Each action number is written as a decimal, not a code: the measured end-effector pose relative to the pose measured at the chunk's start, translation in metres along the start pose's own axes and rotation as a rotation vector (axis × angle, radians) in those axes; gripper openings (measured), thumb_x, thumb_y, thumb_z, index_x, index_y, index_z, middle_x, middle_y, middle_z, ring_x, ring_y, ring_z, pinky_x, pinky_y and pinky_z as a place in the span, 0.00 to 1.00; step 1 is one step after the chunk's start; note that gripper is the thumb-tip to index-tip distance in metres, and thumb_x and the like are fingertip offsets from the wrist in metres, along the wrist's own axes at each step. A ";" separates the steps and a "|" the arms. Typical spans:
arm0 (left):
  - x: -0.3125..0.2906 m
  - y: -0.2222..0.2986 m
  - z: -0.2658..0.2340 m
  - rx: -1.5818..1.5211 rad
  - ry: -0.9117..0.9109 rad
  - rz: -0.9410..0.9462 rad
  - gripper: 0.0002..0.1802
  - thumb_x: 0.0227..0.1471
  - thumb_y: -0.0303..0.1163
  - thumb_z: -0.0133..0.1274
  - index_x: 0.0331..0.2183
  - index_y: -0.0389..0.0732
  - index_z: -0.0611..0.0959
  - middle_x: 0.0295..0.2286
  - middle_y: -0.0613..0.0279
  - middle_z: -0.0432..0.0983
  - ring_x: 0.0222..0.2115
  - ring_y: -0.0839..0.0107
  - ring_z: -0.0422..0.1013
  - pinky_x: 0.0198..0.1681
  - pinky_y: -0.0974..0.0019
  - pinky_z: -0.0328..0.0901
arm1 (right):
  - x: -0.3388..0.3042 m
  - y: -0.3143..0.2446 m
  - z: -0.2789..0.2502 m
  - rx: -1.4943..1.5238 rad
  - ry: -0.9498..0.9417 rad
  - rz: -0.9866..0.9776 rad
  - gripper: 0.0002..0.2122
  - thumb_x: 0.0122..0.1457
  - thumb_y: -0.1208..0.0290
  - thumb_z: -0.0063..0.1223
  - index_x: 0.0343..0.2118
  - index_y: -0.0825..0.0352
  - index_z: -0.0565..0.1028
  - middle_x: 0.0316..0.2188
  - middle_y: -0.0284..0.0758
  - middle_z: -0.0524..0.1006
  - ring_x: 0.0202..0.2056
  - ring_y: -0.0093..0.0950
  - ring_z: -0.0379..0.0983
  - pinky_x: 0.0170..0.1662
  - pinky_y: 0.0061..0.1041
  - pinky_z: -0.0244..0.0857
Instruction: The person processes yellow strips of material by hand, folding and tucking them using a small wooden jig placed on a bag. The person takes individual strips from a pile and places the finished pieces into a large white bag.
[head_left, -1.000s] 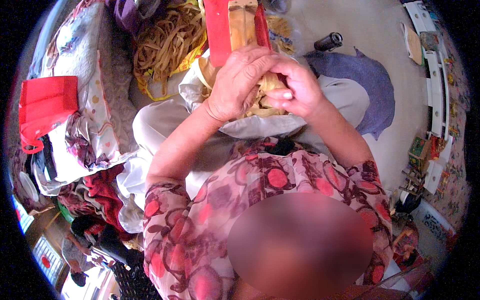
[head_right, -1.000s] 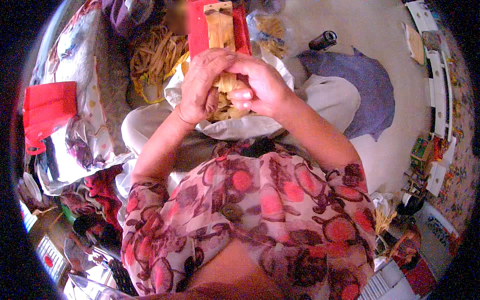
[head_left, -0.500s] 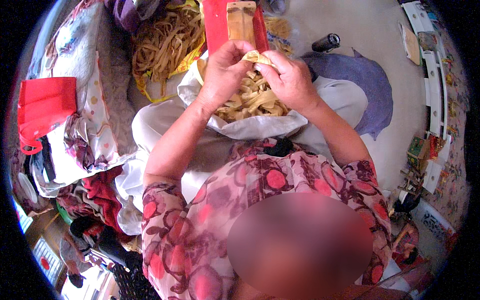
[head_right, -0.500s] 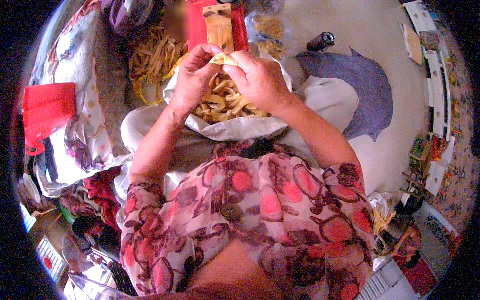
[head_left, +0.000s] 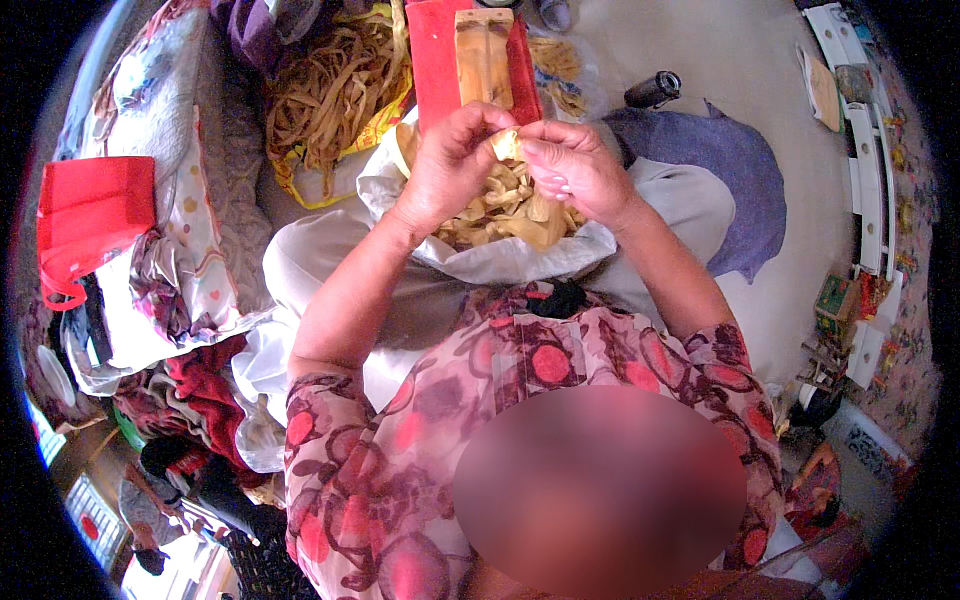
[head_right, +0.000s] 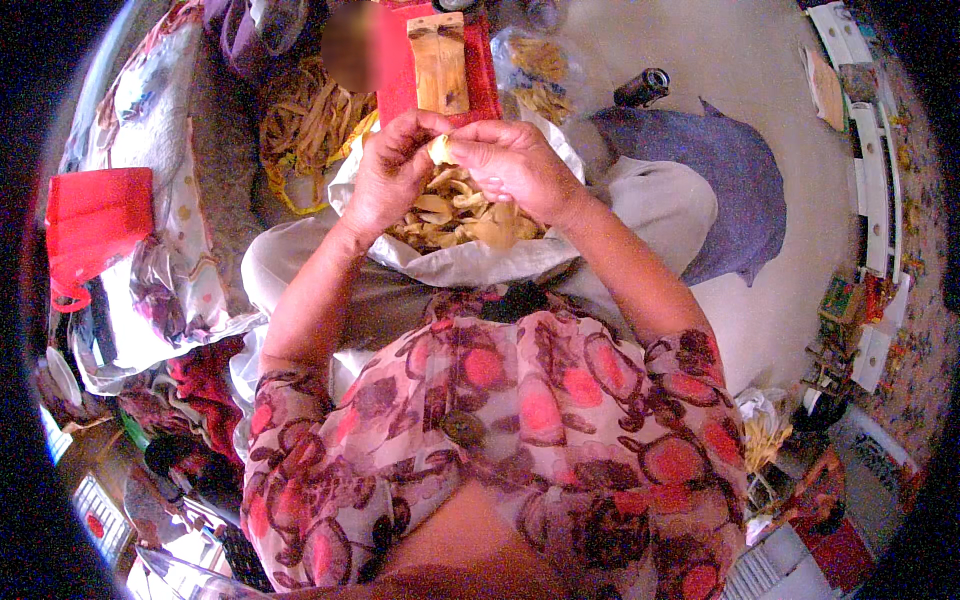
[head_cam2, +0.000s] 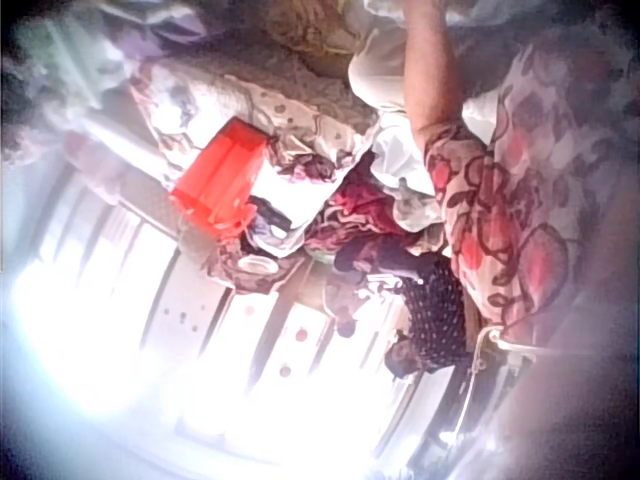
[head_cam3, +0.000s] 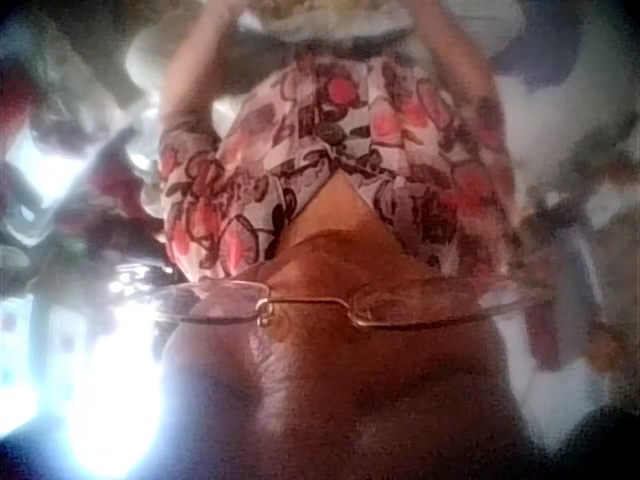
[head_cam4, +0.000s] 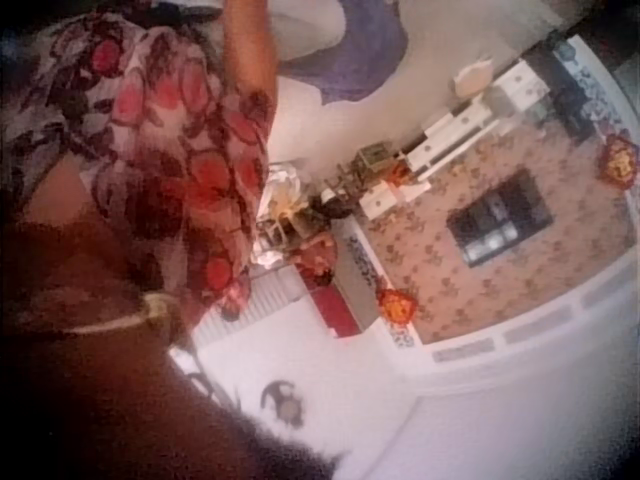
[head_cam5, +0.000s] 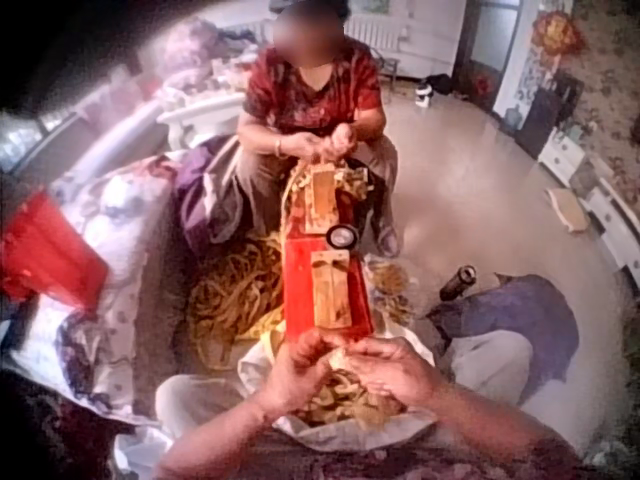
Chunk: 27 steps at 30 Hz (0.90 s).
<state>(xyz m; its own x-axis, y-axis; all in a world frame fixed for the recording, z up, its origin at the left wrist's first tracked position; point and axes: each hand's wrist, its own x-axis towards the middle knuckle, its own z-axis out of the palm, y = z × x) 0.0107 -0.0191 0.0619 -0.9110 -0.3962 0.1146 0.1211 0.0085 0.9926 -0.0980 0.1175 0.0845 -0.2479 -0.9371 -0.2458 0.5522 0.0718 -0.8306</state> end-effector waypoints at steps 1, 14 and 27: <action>0.000 -0.001 -0.001 0.075 0.011 0.005 0.05 0.50 0.22 0.48 0.33 0.36 0.72 0.27 0.66 0.70 0.29 0.82 0.66 0.33 0.77 0.64 | 0.003 -0.002 -0.001 -0.029 0.041 0.021 0.08 0.57 0.67 0.46 0.34 0.67 0.72 0.14 0.20 0.60 0.14 0.10 0.52 0.16 0.11 0.47; 0.007 -0.012 -0.004 -0.167 0.157 -0.121 0.04 0.49 0.24 0.51 0.31 0.36 0.76 0.25 0.68 0.73 0.26 0.81 0.69 0.30 0.77 0.65 | 0.009 0.004 -0.001 -0.299 0.149 -0.123 0.08 0.56 0.67 0.48 0.23 0.65 0.70 0.12 0.22 0.63 0.14 0.11 0.55 0.16 0.13 0.50; 0.001 -0.001 0.001 0.258 0.010 -0.132 0.07 0.48 0.26 0.54 0.31 0.36 0.75 0.21 0.68 0.72 0.22 0.82 0.67 0.27 0.77 0.64 | 0.023 0.014 -0.012 -0.304 0.359 -0.227 0.07 0.54 0.67 0.50 0.25 0.63 0.70 0.15 0.22 0.66 0.15 0.10 0.56 0.17 0.12 0.49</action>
<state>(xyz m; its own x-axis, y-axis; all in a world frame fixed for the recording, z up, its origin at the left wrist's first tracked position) 0.0095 -0.0181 0.0612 -0.9081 -0.4185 -0.0150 -0.1033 0.1891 0.9765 -0.1059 0.1013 0.0610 -0.6210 -0.7685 -0.1545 0.2105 0.0264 -0.9772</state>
